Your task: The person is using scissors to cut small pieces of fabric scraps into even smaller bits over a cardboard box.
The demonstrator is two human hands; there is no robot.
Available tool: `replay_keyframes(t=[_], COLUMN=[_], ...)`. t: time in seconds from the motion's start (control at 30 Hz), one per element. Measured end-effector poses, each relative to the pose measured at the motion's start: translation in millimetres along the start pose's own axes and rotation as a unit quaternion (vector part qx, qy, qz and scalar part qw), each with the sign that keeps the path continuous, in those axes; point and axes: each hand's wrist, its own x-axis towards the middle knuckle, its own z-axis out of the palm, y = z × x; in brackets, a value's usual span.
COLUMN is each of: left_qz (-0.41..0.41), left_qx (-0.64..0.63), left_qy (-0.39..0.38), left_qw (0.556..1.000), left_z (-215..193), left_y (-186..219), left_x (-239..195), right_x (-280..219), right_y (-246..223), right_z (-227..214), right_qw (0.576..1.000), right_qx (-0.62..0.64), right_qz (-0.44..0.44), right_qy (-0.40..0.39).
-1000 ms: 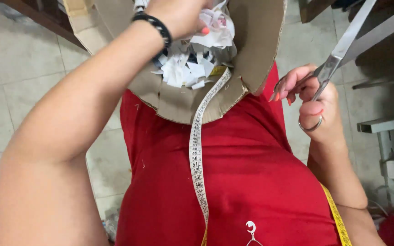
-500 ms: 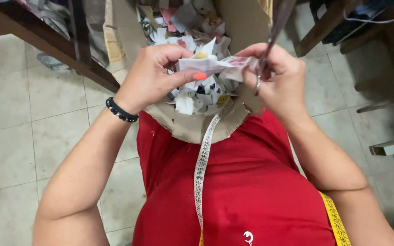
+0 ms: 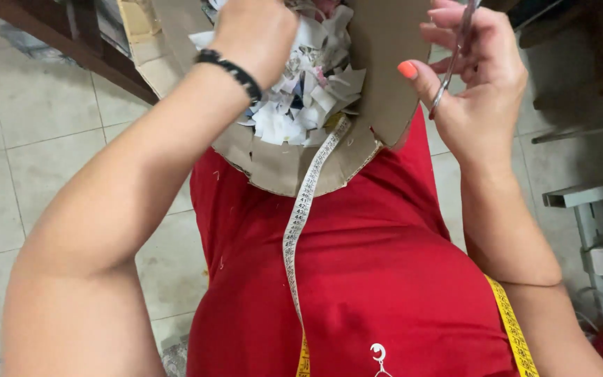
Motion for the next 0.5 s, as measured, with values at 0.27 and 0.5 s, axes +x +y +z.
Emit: replay_keyframes(t=[0.27,0.5], left_qz=[0.123,0.135], left_qx=[-0.001,0.115], left_qy=[-0.356,-0.458], left_qw=[0.926,0.871], left_z=[93,147], left_y=[102,1], left_x=[69,62], right_x=[-11,-19], right_y=[52,47], right_z=[20,20], right_qw=[0.993,0.980], right_qx=[-0.001,0.108], right_qz=[0.066,0.158], right_qy=[0.101,0.059])
